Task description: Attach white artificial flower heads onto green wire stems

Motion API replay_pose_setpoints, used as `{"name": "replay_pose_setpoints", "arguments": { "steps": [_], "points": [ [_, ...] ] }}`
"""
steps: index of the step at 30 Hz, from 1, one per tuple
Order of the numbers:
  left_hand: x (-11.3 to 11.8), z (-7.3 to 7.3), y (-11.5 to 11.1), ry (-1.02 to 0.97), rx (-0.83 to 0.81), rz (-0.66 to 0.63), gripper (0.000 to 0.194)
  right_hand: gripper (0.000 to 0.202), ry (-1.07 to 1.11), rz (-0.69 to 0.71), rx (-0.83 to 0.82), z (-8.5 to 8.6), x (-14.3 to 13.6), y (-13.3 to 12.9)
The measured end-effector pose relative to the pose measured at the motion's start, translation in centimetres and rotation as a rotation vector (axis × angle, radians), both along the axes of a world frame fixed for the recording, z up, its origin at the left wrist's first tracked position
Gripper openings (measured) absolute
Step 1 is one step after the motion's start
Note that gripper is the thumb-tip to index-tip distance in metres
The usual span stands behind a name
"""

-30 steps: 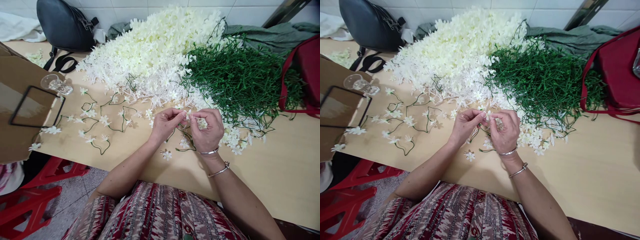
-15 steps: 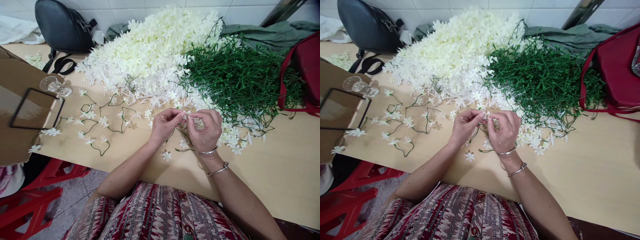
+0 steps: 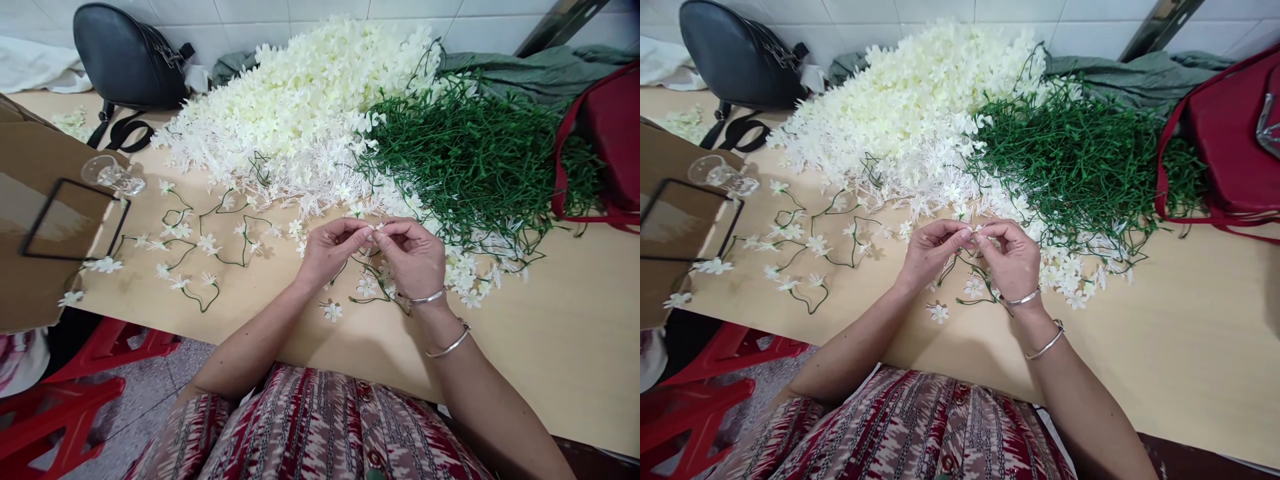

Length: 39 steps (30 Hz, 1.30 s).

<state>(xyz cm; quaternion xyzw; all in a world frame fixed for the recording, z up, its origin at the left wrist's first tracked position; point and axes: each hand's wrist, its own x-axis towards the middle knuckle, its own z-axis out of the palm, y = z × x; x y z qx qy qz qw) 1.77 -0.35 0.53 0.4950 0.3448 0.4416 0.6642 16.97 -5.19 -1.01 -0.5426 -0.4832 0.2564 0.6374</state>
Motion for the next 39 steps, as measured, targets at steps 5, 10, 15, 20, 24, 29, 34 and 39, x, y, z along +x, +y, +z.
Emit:
{"name": "replay_pose_setpoints", "arguments": {
  "steps": [5,10,15,20,24,29,34,39],
  "points": [
    [-0.2,0.8,0.0,0.030,0.011,-0.037,0.046,0.023,0.116,-0.037,-0.065,-0.1,0.1,0.3],
    [-0.4,1.6,-0.2,0.032,0.061,-0.034,0.051,0.020,0.085,-0.012,-0.084,0.4,0.6,0.2],
    [-0.7,1.5,0.5,-0.163,-0.060,0.061,0.050,0.019,0.149,-0.036,-0.041,0.4,1.3,0.2],
    [-0.7,1.5,0.9,-0.217,-0.204,0.177,0.060,0.022,0.179,0.155,-0.078,-0.2,0.8,0.1],
    [-0.8,1.9,0.6,-0.228,-0.273,0.116,0.056,0.026,0.240,0.310,-0.157,-0.5,-0.3,0.0],
    [-1.0,1.5,0.6,-0.247,-0.264,0.067,0.052,0.032,0.217,0.201,-0.169,-0.5,-0.5,0.0],
    [-1.3,1.8,0.7,-0.039,-0.018,0.058,0.048,0.018,0.025,0.080,-0.097,1.0,0.4,-0.4],
    [-1.6,2.4,0.7,0.266,0.435,0.006,0.037,0.003,-0.053,0.129,-0.002,2.6,0.6,-0.8]
  ]
}}
